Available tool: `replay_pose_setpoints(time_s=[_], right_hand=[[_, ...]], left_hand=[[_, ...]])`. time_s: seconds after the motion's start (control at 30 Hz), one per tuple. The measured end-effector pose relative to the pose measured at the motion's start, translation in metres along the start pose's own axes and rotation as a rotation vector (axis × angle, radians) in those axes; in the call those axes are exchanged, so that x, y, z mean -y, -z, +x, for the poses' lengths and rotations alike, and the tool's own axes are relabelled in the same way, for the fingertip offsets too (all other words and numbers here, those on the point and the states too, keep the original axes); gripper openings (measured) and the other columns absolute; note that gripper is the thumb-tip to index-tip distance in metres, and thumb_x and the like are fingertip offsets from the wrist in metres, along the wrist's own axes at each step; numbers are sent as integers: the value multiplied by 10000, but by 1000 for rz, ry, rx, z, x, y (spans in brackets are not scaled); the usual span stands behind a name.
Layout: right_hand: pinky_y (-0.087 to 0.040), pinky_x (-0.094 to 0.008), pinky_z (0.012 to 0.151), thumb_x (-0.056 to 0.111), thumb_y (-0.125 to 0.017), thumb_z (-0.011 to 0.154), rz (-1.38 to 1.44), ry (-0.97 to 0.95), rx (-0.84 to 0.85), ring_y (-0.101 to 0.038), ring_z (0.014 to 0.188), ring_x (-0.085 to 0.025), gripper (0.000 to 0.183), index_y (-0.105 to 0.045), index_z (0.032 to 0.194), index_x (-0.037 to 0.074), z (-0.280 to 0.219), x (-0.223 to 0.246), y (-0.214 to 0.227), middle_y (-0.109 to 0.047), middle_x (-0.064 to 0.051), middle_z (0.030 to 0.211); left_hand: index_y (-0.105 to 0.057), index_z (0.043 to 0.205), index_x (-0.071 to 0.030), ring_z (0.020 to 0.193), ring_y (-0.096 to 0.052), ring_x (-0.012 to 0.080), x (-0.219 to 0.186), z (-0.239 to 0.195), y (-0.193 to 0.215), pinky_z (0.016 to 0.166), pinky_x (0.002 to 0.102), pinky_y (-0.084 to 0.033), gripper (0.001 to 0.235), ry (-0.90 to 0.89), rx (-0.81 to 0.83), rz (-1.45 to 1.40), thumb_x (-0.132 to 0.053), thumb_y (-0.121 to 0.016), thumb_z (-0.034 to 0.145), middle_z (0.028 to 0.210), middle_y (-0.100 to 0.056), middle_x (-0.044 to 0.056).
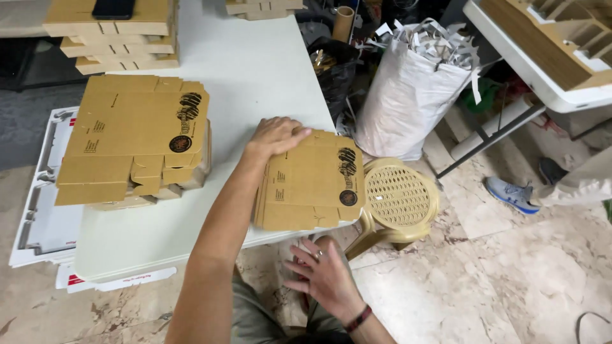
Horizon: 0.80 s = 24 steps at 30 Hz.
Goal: Folding flat cardboard templates into boxes at a table and then stacking and inspecting them while sitting on the floor.
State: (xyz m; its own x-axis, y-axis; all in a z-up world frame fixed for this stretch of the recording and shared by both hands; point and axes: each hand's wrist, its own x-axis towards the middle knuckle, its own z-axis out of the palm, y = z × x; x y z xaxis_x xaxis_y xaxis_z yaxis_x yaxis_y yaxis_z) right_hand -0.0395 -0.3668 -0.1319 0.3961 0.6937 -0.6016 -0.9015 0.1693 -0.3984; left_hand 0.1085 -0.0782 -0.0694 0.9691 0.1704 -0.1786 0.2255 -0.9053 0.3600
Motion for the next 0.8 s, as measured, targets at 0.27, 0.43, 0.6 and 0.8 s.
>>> replay_pose_setpoints(time_s=[0.27,0.43,0.6,0.8], right_hand=[[-416,-502,1056,251,-626,824,-22,190,-352,-548,1296,-300,619,-565,1413,70,-14,1,-19,-578,-75,1491],[-378,-598,1162,361,-756,725,-401,359,-205,-602,1313,-391,531,-736,1118,5,17,33,86,-729,-205,1302],[-613,-595,686,16,-846,646,-679,631,-29,-744,818,-398,657,-662,1276,21,-13,136,17,-746,-232,980],[-565,-419,905,92,-923,681,-1228,778,216,-682,991,-204,516,-752,1168,87,31,236,-12,-765,-115,1090]], left_hand=[[-198,1633,-147,1568,-160,360,-40,-132,-26,1279,560,-153,705,328,126,-75,-553,-237,1057,1709,-171,125],[-206,1638,-233,1590,-164,255,-34,-163,7,1296,519,-167,821,430,200,-287,-553,-558,969,1724,-177,22],[-229,1628,13,1444,-414,488,-19,-170,20,1012,470,-540,1173,74,23,-1092,-366,-877,726,1600,-348,366],[-697,1180,-103,947,-708,154,34,-137,-28,847,309,-616,552,-124,-452,-1228,-71,-953,692,988,-718,16]])
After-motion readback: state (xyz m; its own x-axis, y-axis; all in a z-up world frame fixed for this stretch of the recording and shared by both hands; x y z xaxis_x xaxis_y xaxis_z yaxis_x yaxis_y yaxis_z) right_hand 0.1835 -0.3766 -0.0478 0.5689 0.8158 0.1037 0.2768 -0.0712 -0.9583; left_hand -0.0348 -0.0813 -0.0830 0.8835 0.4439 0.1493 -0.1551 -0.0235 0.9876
